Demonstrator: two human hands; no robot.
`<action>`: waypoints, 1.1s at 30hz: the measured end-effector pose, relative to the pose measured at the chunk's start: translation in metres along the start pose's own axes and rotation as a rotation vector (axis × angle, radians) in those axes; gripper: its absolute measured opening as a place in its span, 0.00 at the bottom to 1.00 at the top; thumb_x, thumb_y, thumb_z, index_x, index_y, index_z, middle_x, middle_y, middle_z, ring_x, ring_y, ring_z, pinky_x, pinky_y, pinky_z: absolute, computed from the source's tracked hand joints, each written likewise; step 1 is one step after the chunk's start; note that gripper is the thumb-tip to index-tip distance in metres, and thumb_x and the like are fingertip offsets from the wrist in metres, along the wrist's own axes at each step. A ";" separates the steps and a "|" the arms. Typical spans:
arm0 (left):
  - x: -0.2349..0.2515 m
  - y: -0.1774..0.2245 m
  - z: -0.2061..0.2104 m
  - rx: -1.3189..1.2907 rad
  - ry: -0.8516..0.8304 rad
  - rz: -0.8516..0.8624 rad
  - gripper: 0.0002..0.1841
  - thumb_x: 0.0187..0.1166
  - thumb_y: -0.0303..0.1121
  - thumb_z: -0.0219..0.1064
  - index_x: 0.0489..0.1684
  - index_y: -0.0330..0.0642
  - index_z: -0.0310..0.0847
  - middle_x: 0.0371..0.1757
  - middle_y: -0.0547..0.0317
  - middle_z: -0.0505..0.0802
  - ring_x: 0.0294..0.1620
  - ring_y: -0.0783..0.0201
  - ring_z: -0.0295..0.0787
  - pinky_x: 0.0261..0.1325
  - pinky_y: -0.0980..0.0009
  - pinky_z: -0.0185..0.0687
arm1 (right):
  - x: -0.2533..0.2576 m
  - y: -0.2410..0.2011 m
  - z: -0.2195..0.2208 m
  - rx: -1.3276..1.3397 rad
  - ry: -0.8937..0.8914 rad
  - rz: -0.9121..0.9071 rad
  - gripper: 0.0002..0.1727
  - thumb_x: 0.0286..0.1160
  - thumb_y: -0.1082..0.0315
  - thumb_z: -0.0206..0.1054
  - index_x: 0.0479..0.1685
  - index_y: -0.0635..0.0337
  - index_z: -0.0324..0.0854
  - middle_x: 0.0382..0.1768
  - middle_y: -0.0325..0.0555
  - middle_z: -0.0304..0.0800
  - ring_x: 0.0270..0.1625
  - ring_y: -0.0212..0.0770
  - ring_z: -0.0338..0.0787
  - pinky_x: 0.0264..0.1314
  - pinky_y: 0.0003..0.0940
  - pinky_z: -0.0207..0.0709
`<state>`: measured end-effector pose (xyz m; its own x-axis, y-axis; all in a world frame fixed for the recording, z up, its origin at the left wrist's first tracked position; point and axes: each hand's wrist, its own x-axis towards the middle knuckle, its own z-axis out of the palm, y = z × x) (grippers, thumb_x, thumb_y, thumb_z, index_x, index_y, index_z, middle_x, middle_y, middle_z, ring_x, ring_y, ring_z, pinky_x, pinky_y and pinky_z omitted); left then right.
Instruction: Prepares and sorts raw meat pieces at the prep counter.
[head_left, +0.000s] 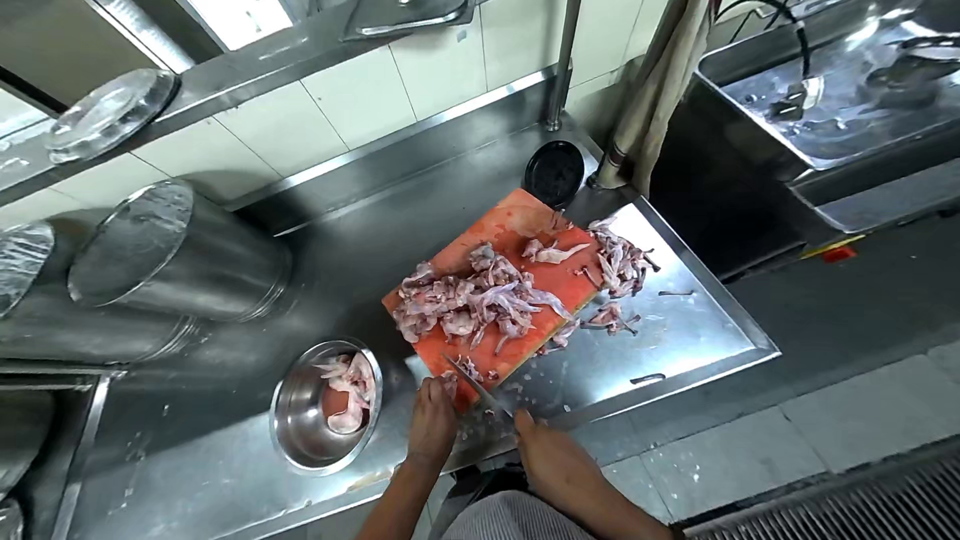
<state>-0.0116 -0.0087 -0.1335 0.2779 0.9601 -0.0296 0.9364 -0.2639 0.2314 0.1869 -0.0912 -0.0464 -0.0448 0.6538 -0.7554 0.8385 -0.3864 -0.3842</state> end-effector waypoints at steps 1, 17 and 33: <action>0.001 0.005 -0.004 0.011 -0.050 -0.035 0.17 0.85 0.31 0.58 0.65 0.32 0.82 0.61 0.41 0.89 0.62 0.47 0.90 0.66 0.58 0.86 | -0.003 -0.003 -0.002 -0.003 -0.015 0.004 0.23 0.89 0.58 0.51 0.79 0.54 0.63 0.58 0.61 0.87 0.56 0.64 0.92 0.53 0.61 0.86; 0.007 0.008 0.000 0.054 0.024 0.024 0.16 0.76 0.25 0.64 0.60 0.30 0.83 0.56 0.41 0.90 0.59 0.47 0.92 0.63 0.59 0.88 | 0.030 -0.060 0.011 -0.069 0.132 0.031 0.22 0.87 0.70 0.50 0.79 0.54 0.66 0.59 0.63 0.85 0.54 0.64 0.93 0.49 0.58 0.88; 0.000 0.004 0.024 -0.040 0.217 0.042 0.11 0.80 0.30 0.63 0.51 0.35 0.88 0.53 0.43 0.94 0.57 0.47 0.94 0.60 0.57 0.90 | 0.000 -0.037 0.021 -0.089 0.034 0.118 0.25 0.86 0.66 0.52 0.82 0.54 0.63 0.55 0.62 0.89 0.54 0.65 0.93 0.51 0.63 0.86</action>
<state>-0.0027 -0.0123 -0.1556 0.2595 0.9470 0.1892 0.9147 -0.3039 0.2665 0.1446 -0.0907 -0.0435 0.0741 0.6295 -0.7734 0.8817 -0.4038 -0.2442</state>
